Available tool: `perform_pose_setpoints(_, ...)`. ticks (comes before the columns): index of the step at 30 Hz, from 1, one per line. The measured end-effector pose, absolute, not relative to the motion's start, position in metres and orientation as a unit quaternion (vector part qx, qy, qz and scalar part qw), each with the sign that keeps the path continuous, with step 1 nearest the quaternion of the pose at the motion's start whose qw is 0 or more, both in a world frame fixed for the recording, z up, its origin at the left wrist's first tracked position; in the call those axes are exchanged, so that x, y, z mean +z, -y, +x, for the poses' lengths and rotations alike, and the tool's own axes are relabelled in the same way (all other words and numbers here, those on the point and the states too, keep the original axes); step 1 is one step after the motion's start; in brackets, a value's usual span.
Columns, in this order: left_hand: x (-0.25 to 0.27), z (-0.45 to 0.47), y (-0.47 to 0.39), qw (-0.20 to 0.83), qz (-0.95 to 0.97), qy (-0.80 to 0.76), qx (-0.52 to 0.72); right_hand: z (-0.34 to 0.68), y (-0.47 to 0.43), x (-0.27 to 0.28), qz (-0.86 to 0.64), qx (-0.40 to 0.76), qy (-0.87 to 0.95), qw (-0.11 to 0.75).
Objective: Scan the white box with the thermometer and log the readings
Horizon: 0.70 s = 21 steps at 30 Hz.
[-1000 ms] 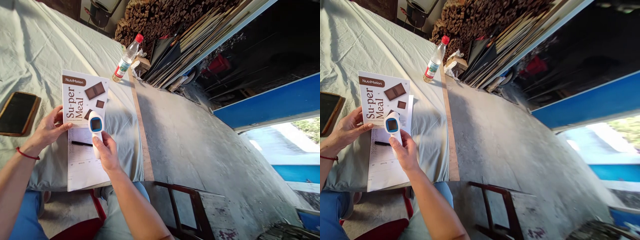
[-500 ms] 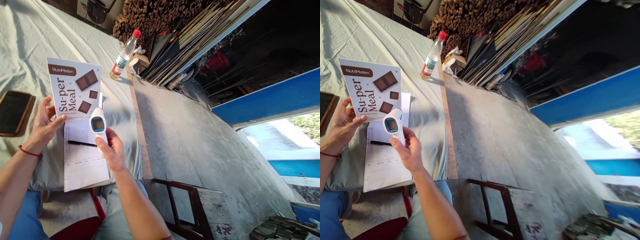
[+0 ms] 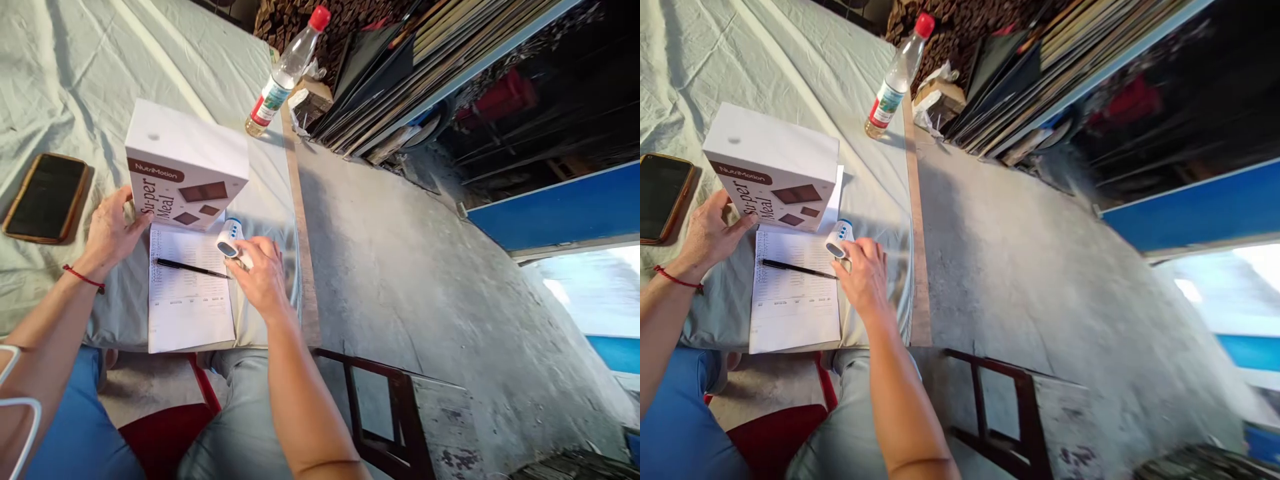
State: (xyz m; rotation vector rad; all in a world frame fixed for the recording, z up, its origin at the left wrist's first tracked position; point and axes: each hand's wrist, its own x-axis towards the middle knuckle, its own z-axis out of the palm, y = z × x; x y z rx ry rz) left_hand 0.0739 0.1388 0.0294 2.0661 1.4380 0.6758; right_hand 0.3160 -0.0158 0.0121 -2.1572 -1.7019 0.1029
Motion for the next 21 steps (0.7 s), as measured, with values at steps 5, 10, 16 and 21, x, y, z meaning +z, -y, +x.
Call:
perform_pose_setpoints(5,0.028,0.064,-0.136,0.246,0.762,-0.546,0.245,0.292,0.019,0.016,-0.704,0.093,0.685,0.164)
perform_pose_setpoints(10,0.018,0.048,-0.136,0.227,0.807,-0.493,0.232,0.286,0.018,0.014,-0.701,0.1,0.695,0.128)
perform_pose_setpoints(16,0.01,0.036,-0.126,0.234,0.873,-0.378,0.201,0.281,0.02,0.02,-0.671,0.248,0.613,0.334)
perform_pose_setpoints(21,0.011,0.032,-0.11,0.242,0.907,-0.314,0.144,0.251,0.02,0.014,-0.604,0.326,0.467,0.557)
